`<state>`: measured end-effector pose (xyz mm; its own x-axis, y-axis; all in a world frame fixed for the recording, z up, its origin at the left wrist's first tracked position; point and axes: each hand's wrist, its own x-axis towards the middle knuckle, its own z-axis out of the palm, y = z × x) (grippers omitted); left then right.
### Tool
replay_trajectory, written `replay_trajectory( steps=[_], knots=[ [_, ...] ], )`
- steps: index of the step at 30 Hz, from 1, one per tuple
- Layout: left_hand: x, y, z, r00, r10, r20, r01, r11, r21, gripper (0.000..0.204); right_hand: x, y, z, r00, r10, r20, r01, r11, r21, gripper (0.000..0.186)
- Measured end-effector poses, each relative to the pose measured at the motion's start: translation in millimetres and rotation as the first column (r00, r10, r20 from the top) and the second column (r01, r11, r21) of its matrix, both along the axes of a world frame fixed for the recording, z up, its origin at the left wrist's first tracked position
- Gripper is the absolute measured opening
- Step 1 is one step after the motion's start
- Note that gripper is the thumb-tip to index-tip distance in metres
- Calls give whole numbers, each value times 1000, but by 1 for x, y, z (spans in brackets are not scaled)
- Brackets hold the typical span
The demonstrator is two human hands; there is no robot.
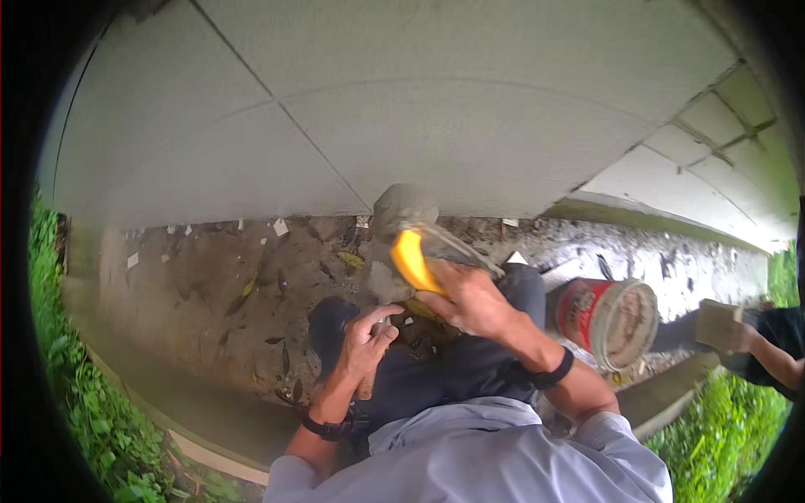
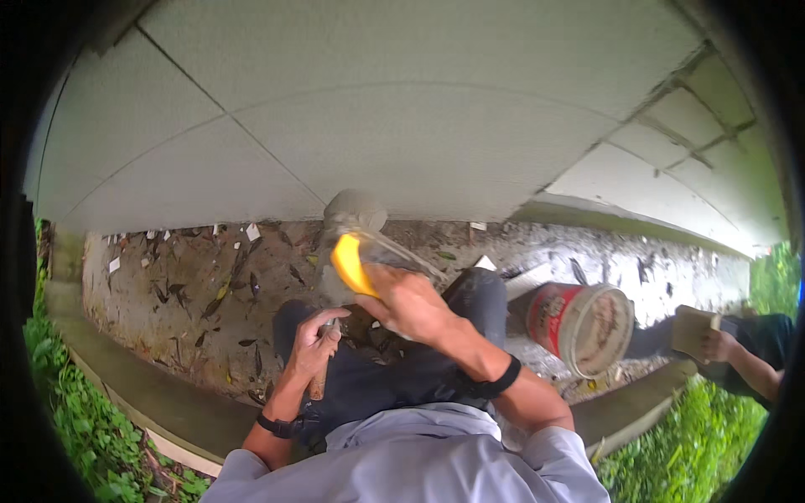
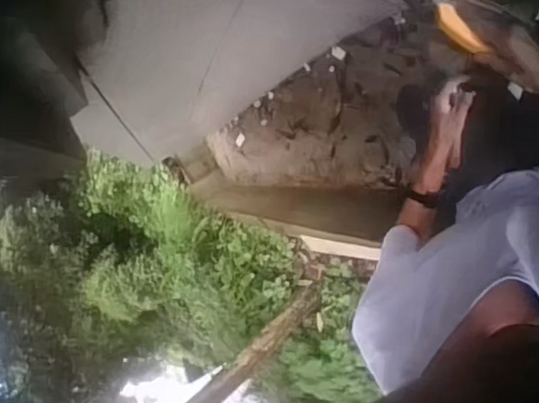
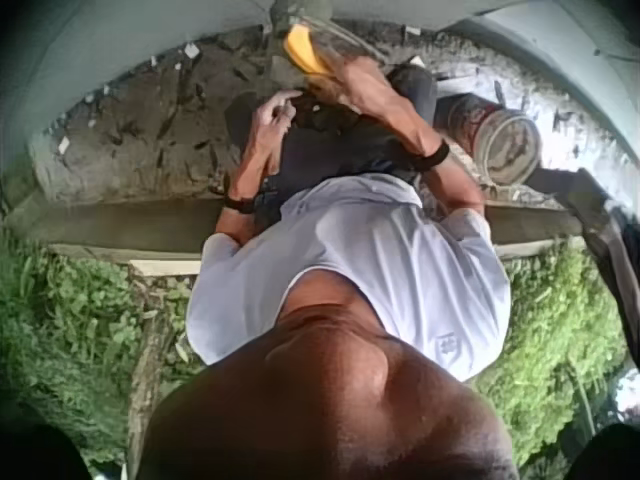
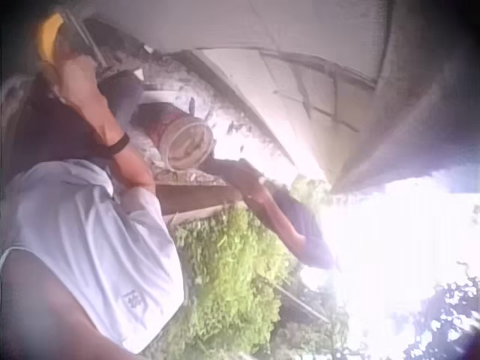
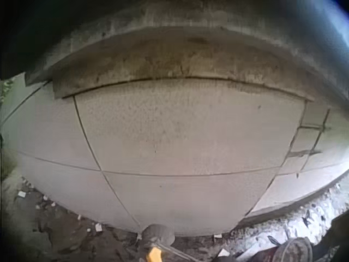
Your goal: Applying mortar to wall seams using a trowel and smoothing the surface.
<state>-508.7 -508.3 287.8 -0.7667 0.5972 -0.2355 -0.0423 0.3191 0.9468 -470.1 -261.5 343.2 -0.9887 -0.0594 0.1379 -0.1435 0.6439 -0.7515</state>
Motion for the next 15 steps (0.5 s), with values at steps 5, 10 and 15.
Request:
replay_trajectory(
  steps=[5, 10, 15],
  knots=[
    [-4, -5, -71, 993, 102, -52, -96, 990, 105, 66, -17, -50, -88, 926, 173, -336, -177, 984, 20, 28],
    [3, -7, -83, 908, 418, 11, -418, 906, 65, 54, -26, -75, -120, 868, 134, -478, -231, 961, -150, 22],
    [6, 11, -98, 851, 522, -53, -518, 852, 75, 45, -13, -55, -130, 875, 137, -465, -237, 958, -163, 28]
  ],
)
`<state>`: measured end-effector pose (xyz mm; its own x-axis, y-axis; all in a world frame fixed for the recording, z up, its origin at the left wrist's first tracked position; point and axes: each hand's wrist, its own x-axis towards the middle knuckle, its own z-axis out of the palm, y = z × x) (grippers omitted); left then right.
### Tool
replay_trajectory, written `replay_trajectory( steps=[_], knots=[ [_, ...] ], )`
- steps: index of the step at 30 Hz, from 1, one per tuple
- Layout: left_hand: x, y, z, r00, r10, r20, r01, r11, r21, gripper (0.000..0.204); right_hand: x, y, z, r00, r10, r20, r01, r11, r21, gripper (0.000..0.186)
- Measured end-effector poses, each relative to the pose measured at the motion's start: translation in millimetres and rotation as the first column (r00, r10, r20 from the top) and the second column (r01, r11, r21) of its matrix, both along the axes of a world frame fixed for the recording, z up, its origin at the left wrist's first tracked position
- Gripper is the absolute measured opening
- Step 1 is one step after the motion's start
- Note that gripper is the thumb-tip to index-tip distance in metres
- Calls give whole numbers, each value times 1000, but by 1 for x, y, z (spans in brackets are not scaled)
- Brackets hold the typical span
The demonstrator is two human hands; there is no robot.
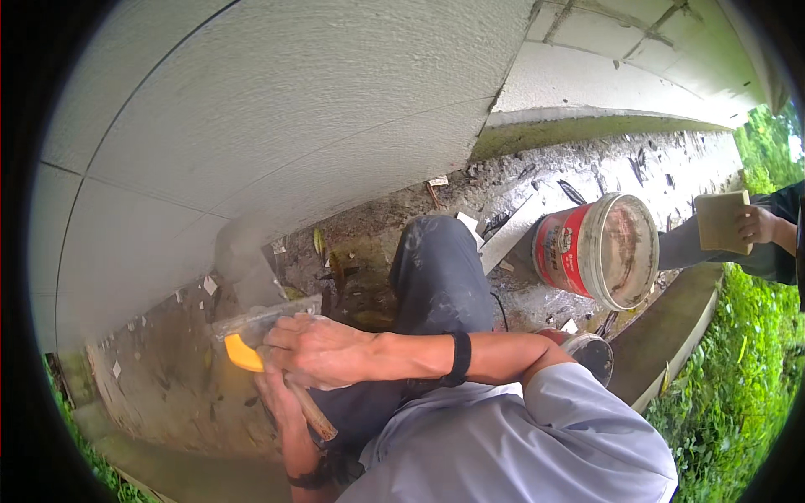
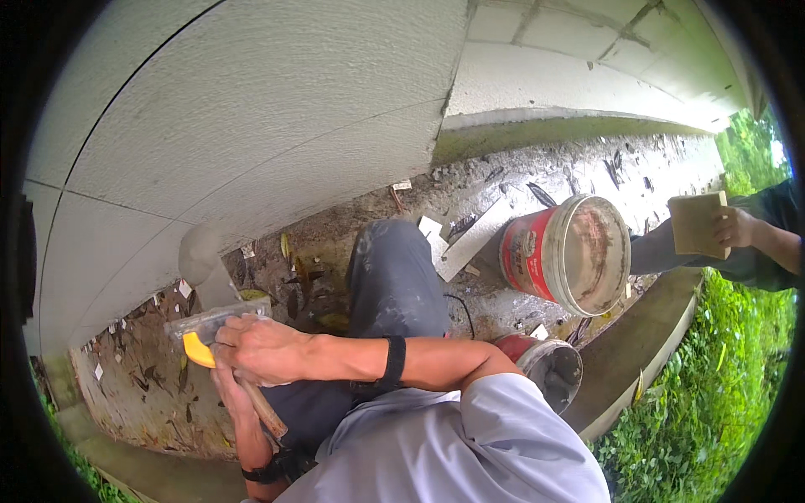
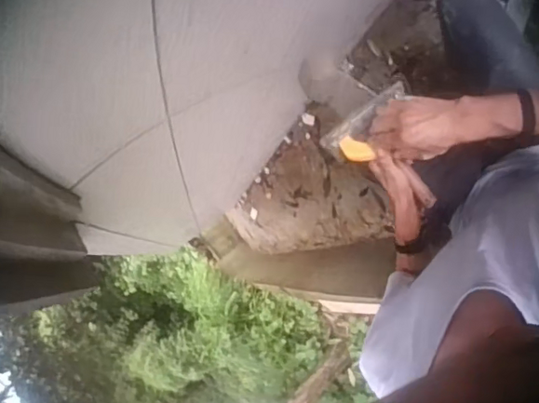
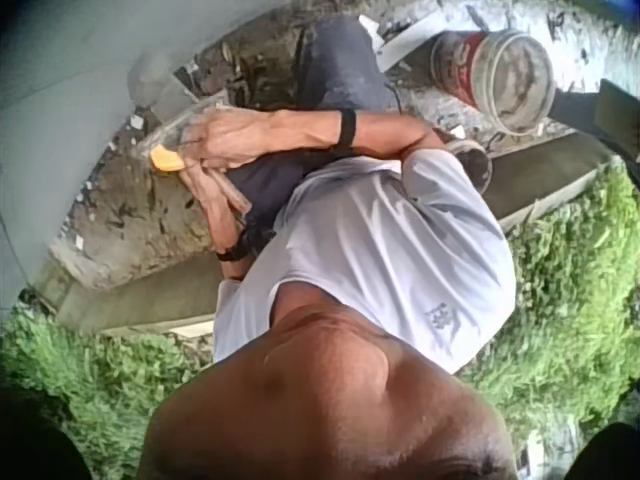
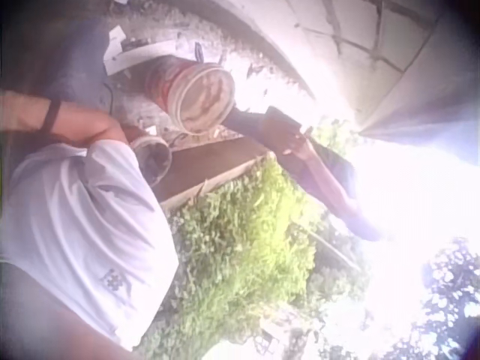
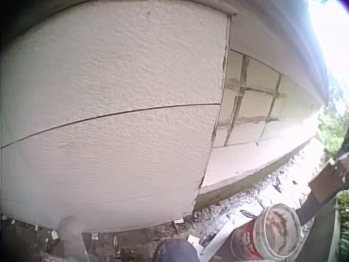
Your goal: Applying mortar to wall seams using a trowel and smoothing the surface.
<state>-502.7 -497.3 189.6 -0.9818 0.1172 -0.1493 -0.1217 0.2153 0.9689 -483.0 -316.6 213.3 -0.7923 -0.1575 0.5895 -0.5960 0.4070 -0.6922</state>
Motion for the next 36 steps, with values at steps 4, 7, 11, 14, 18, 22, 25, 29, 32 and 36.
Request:
replay_trajectory(
  steps=[4, 7, 11, 14, 18, 22, 25, 29, 32, 36],
  knots=[
    [3, -20, 1, 983, -27, 181, 12, 996, 84, 48, 7, 57, -5, 997, -61, -54, 66, 994, 87, 32],
    [9, -31, 4, 989, 8, 150, -18, 998, 66, 58, 11, 170, -70, 808, -518, 281, 560, 824, -91, 23],
    [14, -35, 2, 964, 182, 192, -186, 983, 1, 60, 27, 317, -266, 365, -560, 743, 927, 287, -239, 34],
    [9, -73, -26, 979, 192, 66, -190, 981, -32, 56, 20, 347, -366, 245, -636, 731, 955, 287, -71, 37],
    [23, -20, 0, 815, 569, 105, -574, 819, 18, 52, -8, 325, -400, 315, -606, 730, 941, 302, -154, 43],
    [26, -54, -11, 989, 138, 52, -136, 990, -41, 52, 4, 332, -401, 279, -817, 505, 918, 382, 110, 42],
    [31, -55, -6, 990, 128, 56, -125, 991, -51, 51, -1, 318, -384, 252, -850, 463, 897, 385, 219, 40],
    [25, -35, -2, 979, 195, 64, -189, 979, -78, 50, 11, 346, -365, 247, -854, 457, 809, 441, 388, 39],
    [24, -49, 7, 960, 252, 120, -240, 965, -105, 47, -20, 322, -342, 336, -755, 564, 456, 654, 604, 32],
    [25, -64, -15, 962, 236, 140, -227, 971, -74, 46, 23, 221, -176, 611, -456, 647, 624, 781, -39, 21]
  ],
)
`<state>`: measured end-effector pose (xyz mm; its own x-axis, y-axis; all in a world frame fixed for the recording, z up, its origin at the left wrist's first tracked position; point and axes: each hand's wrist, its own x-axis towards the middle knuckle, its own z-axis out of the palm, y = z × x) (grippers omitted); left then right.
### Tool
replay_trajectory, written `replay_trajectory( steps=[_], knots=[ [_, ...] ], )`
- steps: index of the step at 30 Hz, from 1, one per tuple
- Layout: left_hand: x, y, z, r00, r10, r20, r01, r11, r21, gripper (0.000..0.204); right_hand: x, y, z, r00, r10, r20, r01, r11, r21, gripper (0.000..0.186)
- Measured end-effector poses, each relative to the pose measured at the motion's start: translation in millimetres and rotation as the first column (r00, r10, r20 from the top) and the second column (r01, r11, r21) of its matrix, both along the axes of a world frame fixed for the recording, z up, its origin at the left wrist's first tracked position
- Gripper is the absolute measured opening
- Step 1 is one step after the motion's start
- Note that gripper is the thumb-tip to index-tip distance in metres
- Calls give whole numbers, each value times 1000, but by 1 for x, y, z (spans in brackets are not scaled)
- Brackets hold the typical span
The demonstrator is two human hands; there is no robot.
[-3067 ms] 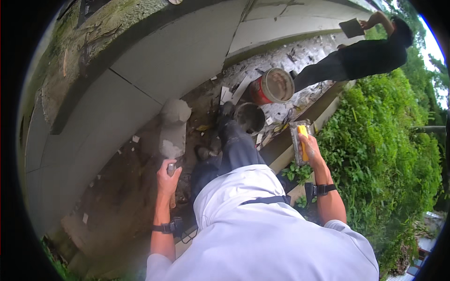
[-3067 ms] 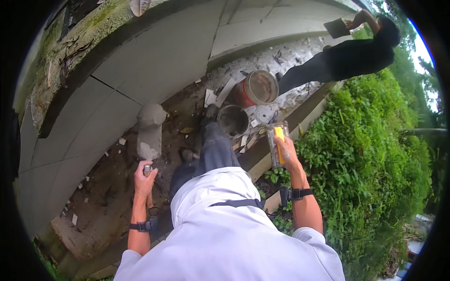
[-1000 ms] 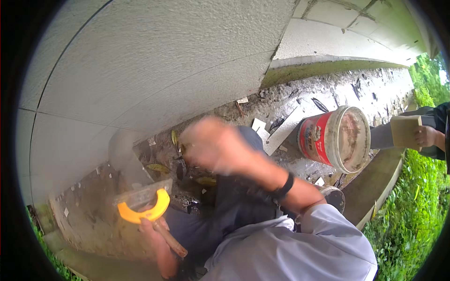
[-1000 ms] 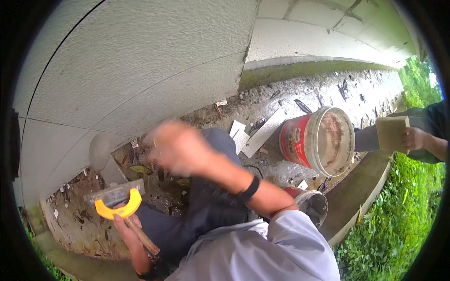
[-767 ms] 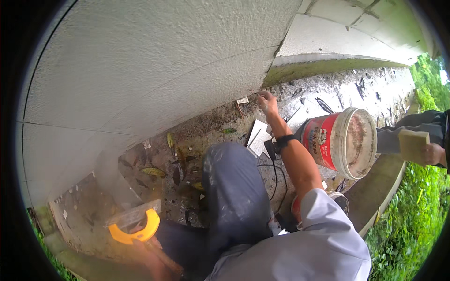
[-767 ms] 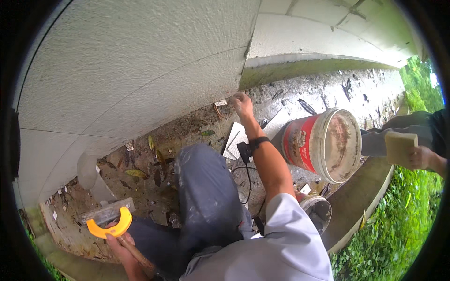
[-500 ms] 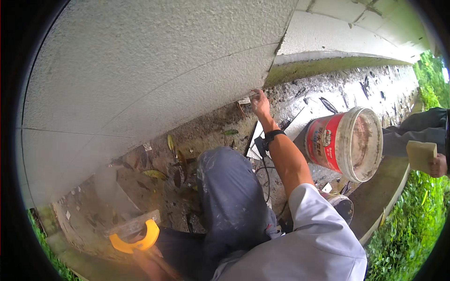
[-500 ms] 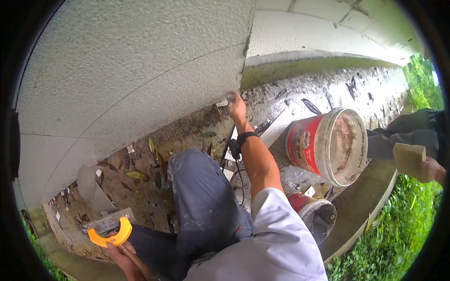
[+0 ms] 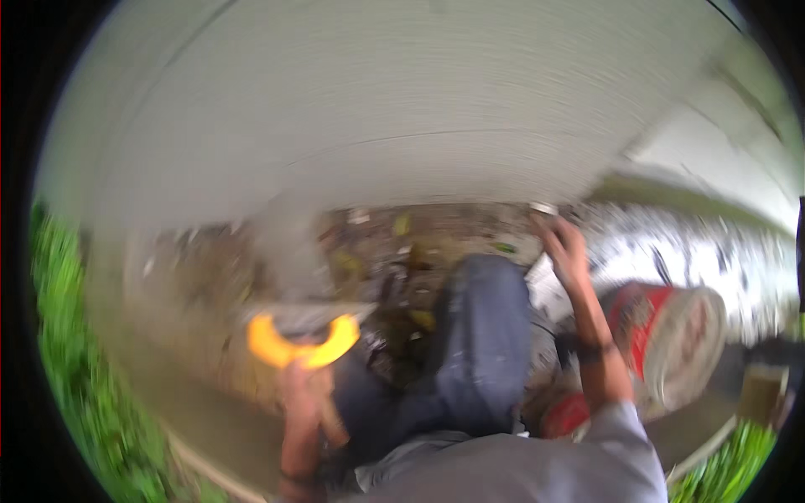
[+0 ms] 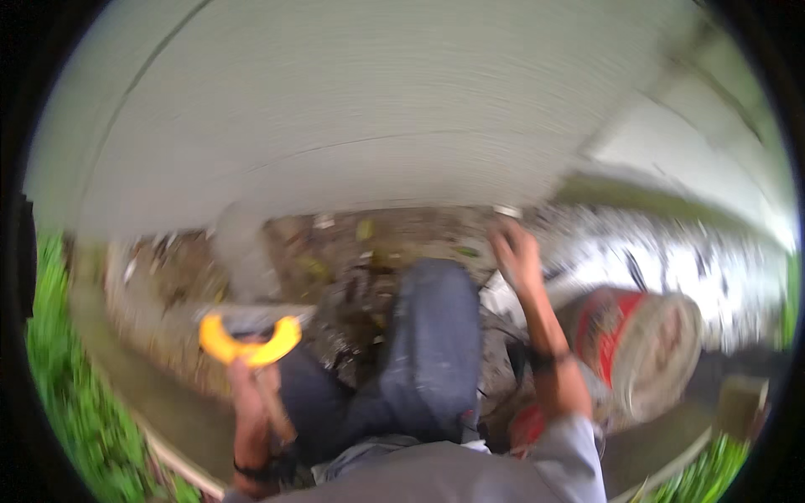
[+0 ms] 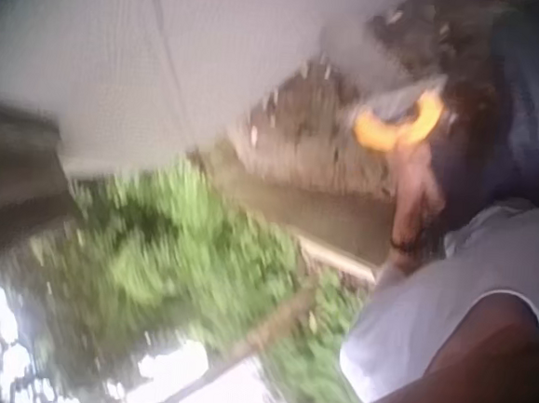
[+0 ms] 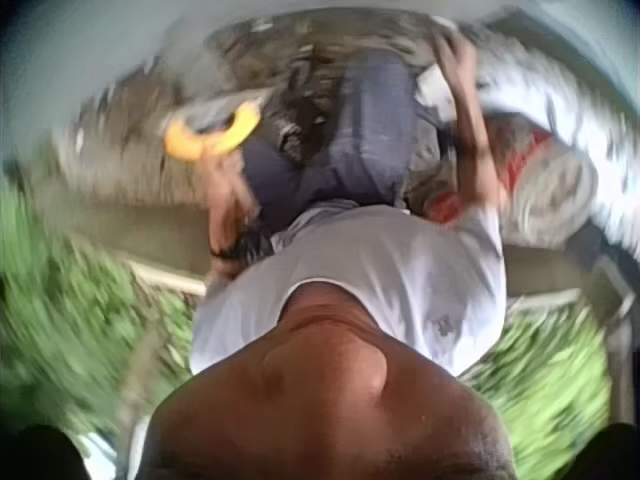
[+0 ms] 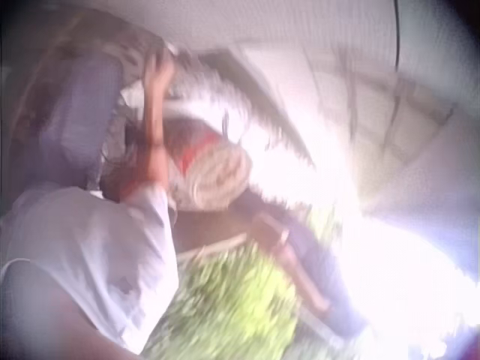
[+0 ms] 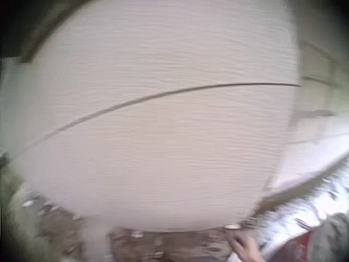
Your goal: Applying mortar to wall seams using a trowel and smoothing the surface.
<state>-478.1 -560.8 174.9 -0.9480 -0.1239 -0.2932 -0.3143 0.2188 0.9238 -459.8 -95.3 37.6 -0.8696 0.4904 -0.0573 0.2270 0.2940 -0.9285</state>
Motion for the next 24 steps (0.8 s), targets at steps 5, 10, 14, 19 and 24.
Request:
replay_trajectory(
  steps=[5, 10, 14, 19, 24],
  knots=[
    [-13, 58, 37, 949, -284, -137, 309, 923, 229, 40, 65, -162, 118, 704, 695, -148, -681, 600, -421, 31],
    [-19, 62, 42, 940, -302, -161, 338, 894, 294, 40, 40, -211, 130, 703, 681, -205, -653, 505, -564, 27],
    [-24, 69, 41, 924, -345, -167, 379, 889, 257, 40, 31, -201, 149, 801, 511, -311, -522, 851, 55, 32],
    [-30, 74, 31, 887, -427, -175, 457, 866, 205, 38, 7, -203, 167, 728, 568, -384, -372, 798, 474, 51],
    [-30, 82, 14, 879, -422, -221, 464, 864, 195, 45, 6, -214, 165, 788, 494, -367, -265, 811, 522, 52]
  ],
)
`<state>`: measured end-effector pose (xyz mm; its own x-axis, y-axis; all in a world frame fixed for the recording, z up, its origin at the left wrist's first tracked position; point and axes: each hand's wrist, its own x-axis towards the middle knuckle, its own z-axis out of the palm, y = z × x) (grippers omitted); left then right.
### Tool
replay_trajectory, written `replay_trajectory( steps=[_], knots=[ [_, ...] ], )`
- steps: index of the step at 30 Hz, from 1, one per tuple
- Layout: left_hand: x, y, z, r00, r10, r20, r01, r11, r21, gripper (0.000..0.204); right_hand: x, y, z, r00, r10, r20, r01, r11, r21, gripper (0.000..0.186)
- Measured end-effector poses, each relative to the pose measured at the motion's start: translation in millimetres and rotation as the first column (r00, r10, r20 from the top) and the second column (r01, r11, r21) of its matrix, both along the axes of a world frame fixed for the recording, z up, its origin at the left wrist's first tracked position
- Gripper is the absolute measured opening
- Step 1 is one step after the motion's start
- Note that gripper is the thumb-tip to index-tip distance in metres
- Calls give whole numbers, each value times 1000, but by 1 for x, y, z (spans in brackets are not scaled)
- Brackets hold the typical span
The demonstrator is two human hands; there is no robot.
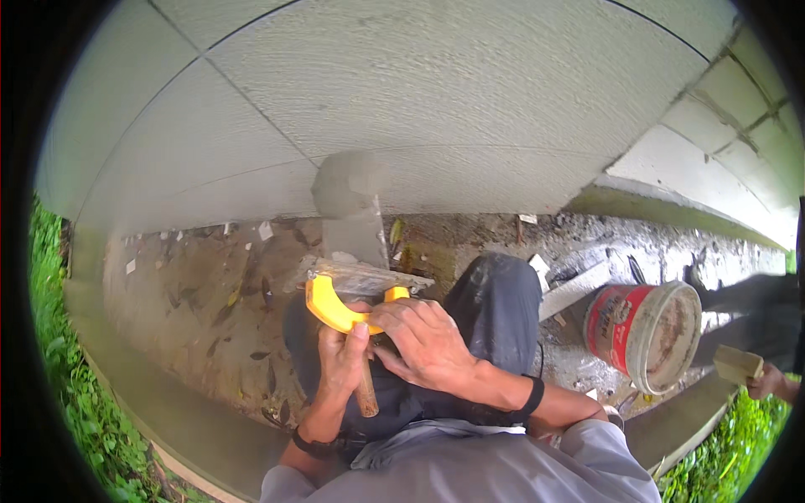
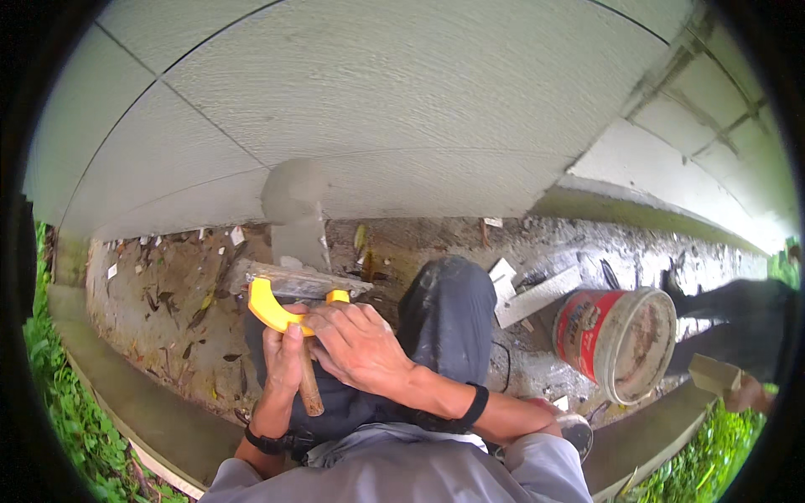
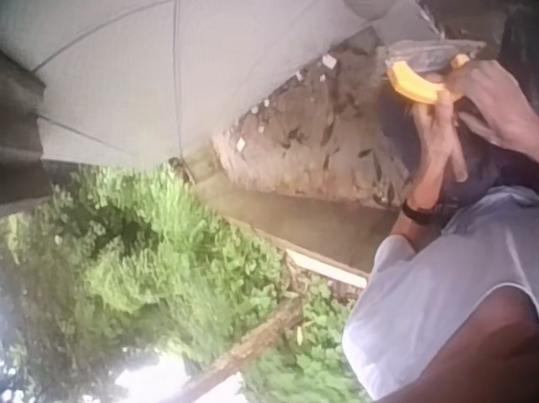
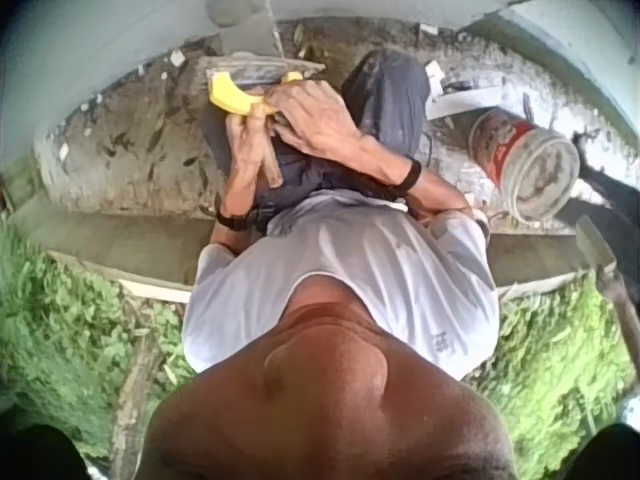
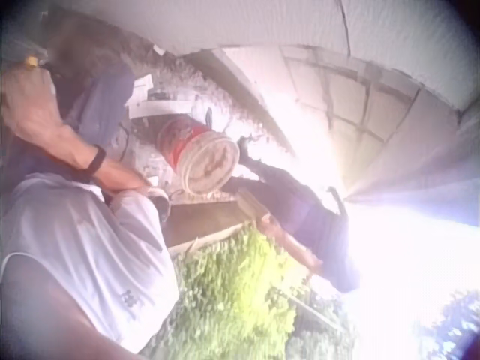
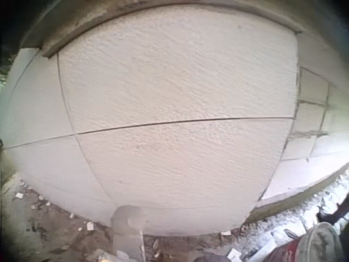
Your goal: Applying mortar to wall seams using a trowel and smoothing the surface.
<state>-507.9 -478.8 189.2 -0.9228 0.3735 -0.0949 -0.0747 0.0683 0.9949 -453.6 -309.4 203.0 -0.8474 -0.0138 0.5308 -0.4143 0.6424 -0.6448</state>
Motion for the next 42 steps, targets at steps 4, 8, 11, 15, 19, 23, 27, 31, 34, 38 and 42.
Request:
replay_trajectory(
  steps=[4, 8, 11, 15, 19, 23, 27, 31, 34, 38, 42],
  knots=[
    [0, 0, 4, 999, -32, -30, 31, 999, -16, 49, -4, -3, -6, 999, 5, 37, -5, 1000, -12, 46],
    [1, 0, 2, 998, -29, -54, 29, 1000, 2, 44, 1, 1, 4, 1000, 21, 17, -21, 1000, 7, 42],
    [0, 0, 9, 998, -64, -27, 65, 997, 46, 41, 31, -6, -9, 989, 6, 150, 39, 956, -292, 32],
    [2, 3, 8, 998, -61, -30, 64, 993, 98, 37, 47, -36, -31, 640, 684, 349, 189, 300, -935, 56],
    [3, 10, 11, 996, -51, -72, 63, 984, 165, 36, 32, -57, -23, 586, 777, 231, 188, 146, -971, 78],
    [4, 3, 16, 983, -104, -153, 117, 990, 76, 37, 23, -72, -50, 745, 607, 277, -36, 451, -892, 82],
    [6, 6, 14, 979, -111, -171, 121, 991, 51, 35, 38, -82, -30, 821, 467, 329, 178, 337, -925, 76],
    [6, 7, 21, 957, -185, -225, 179, 983, -43, 35, 36, -76, -28, 809, 418, 414, 242, 405, -882, 69],
    [4, 1, 25, 954, -257, -155, 258, 966, -14, 46, 37, -65, -28, 758, 461, 461, 286, 400, -871, 68],
    [0, -25, 53, 908, -340, -244, 310, 938, -156, 58, 45, -58, -50, 774, 418, 476, 182, 573, -799, 72],
    [4, -61, 89, 954, -38, -298, 36, 999, -13, 52, 42, -50, -42, 811, 456, 367, 120, 485, -866, 74]
  ],
)
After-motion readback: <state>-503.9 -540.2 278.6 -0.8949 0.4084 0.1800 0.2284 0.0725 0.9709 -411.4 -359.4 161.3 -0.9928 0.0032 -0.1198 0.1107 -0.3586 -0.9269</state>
